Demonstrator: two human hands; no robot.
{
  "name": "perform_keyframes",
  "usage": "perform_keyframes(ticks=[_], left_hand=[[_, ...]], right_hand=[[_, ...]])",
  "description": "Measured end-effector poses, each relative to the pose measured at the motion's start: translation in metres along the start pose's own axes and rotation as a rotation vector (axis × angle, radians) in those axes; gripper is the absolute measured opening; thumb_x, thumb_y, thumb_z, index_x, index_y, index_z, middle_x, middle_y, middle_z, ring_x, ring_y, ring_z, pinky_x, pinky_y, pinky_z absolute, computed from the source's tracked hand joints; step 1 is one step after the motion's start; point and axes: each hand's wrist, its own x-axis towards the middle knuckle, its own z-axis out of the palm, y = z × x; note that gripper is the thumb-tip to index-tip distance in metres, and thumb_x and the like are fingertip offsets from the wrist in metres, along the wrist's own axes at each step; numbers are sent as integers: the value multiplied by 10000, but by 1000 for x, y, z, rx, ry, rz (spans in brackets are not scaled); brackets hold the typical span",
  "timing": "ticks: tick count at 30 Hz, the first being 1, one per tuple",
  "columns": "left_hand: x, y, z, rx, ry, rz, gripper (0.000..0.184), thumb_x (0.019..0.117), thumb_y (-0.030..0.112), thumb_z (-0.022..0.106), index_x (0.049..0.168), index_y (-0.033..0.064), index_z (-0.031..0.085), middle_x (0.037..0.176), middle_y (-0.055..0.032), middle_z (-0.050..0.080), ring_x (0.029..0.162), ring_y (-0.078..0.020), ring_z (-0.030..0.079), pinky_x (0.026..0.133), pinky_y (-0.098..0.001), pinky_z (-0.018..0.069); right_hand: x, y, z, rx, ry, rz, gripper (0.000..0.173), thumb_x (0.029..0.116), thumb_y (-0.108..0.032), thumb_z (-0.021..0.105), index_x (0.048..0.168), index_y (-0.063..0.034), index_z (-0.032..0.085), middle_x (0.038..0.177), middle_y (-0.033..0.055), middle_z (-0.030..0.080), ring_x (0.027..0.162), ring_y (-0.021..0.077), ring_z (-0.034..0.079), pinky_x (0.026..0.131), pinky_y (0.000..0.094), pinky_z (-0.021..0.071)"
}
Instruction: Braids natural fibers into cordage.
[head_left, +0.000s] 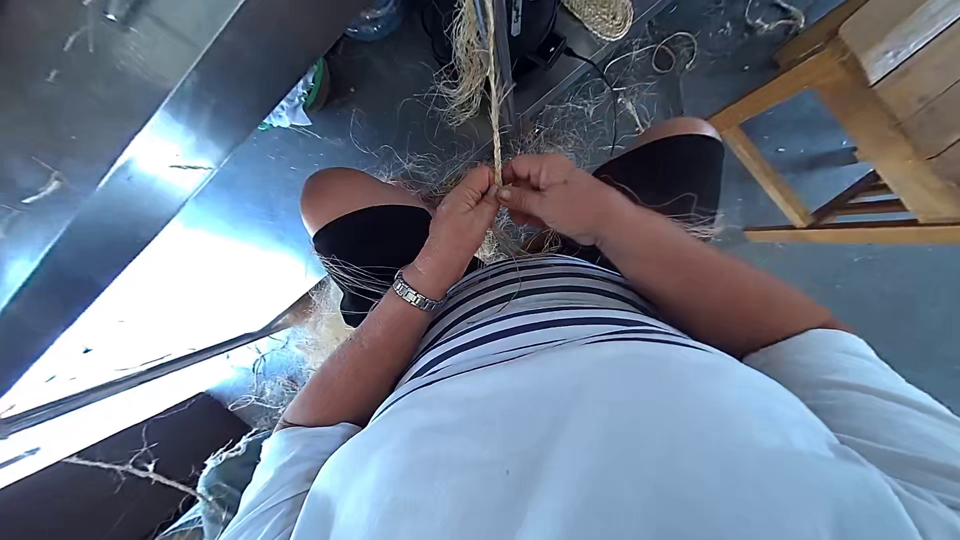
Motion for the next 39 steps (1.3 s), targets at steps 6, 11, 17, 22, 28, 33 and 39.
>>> perform_keyframes(ticks=[6, 11, 17, 22, 28, 33, 39], left_hand=[[-1, 2, -3, 300, -13, 2, 265, 1083, 267, 457, 961, 83, 604, 831, -29, 552, 704, -125, 530, 655, -355, 450], [-1, 12, -6, 437, -72, -13, 285, 1090, 270, 436, 992, 66, 610, 902, -73, 590, 764, -177, 574, 698, -411, 477], [-9, 30, -31, 648, -131, -98, 350, 1096, 306, 397, 971, 62, 614, 800, -115, 587, 776, -301, 589, 678, -560, 435], [-17, 29, -33, 506, -31, -76, 331, 1087, 279, 423, 868, 78, 570, 743, -49, 498, 695, -195, 494, 659, -449, 401], [-21, 24, -28, -215, -127, -277, 208, 1092, 126, 356, 942, 132, 500, 633, 76, 480, 477, 11, 415, 447, -119, 350], [-18, 21, -37, 47, -190, -219, 236, 1058, 126, 447, 849, 117, 556, 621, 93, 387, 519, 11, 337, 509, -155, 276], [-19, 18, -19, 264, -60, -41, 238, 981, 171, 550, 874, 54, 728, 1230, -111, 587, 1190, -200, 529, 993, -435, 433]], right_hand=[[9, 12, -18, -91, 14, -117, 123, 1004, -91, 611, 932, -41, 697, 741, -69, 587, 649, -31, 504, 627, 151, 432], [11, 13, -23, -208, 43, -148, 114, 968, -114, 677, 883, -48, 715, 749, -53, 628, 667, -36, 535, 654, 159, 453], [10, 13, -22, -311, 72, -169, 125, 969, -138, 679, 905, -36, 712, 781, -7, 644, 698, 4, 559, 688, 199, 471], [8, 14, -7, -371, 162, -267, 155, 974, -139, 645, 888, -22, 700, 802, 42, 641, 726, 60, 579, 693, 237, 479], [7, 14, -8, -365, 156, -251, 153, 983, -129, 641, 894, -15, 691, 797, 42, 629, 711, 55, 562, 675, 222, 464], [7, 15, -4, -391, 176, -276, 158, 979, -126, 640, 893, -5, 694, 817, 64, 640, 742, 83, 583, 706, 245, 483], [8, 12, 12, -419, 287, -308, 188, 972, -137, 615, 867, -1, 694, 851, 103, 662, 785, 155, 635, 727, 322, 522]])
